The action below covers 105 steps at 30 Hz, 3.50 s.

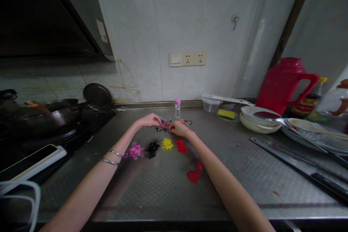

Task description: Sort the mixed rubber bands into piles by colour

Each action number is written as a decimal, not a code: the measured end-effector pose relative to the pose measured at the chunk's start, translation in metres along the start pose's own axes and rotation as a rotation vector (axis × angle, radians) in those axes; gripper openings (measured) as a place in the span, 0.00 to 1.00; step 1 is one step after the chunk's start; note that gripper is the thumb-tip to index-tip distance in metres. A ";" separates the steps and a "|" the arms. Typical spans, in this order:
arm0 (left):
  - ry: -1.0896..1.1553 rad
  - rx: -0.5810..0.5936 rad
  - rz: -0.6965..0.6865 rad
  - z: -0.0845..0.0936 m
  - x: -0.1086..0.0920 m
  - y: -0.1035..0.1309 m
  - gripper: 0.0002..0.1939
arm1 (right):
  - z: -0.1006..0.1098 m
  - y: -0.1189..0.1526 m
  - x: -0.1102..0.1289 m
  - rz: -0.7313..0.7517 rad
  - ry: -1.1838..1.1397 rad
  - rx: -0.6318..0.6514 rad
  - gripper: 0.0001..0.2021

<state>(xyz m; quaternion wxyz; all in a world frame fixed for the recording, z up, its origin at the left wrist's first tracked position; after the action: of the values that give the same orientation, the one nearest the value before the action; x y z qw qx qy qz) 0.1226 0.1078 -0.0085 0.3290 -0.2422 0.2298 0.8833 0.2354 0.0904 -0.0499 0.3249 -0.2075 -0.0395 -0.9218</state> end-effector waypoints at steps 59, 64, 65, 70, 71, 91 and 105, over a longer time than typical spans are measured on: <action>-0.344 -0.165 -0.119 -0.031 -0.005 -0.035 0.10 | 0.047 0.061 -0.091 -0.379 -0.384 -0.018 0.12; -0.231 -0.253 -0.129 -0.019 -0.004 -0.031 0.10 | 0.048 0.061 -0.089 -0.380 -0.379 -0.028 0.12; -0.199 -0.268 -0.138 -0.016 -0.003 -0.030 0.11 | 0.048 0.061 -0.088 -0.382 -0.377 -0.033 0.12; 0.023 -0.302 -0.189 -0.007 0.004 -0.032 0.12 | 0.052 0.059 -0.077 -0.344 -0.368 -0.040 0.12; 0.071 -0.297 -0.199 -0.006 0.005 -0.033 0.12 | 0.052 0.058 -0.075 -0.335 -0.366 -0.043 0.13; 0.654 -0.283 -0.246 -0.006 -0.002 -0.026 0.19 | 0.029 0.014 -0.002 -0.062 -0.946 -0.170 0.27; 0.738 -0.348 -0.194 -0.006 -0.005 -0.019 0.18 | 0.027 0.007 -0.003 -0.108 -0.752 -0.241 0.15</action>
<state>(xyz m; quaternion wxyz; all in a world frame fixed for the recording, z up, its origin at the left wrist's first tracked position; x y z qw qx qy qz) 0.1406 0.1150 -0.0155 0.2606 -0.6150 0.1558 0.7277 0.2519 0.0920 -0.0268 0.2123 -0.5646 -0.0582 -0.7954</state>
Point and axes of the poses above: each hand's wrist, its own y-axis away from the middle knuckle, its own z-axis out of the back of the hand, x = y × z, the point moved 8 cm from there along -y, towards the middle knuckle, and after that the axes turned 14 degrees about x, right-handed, at the moved point
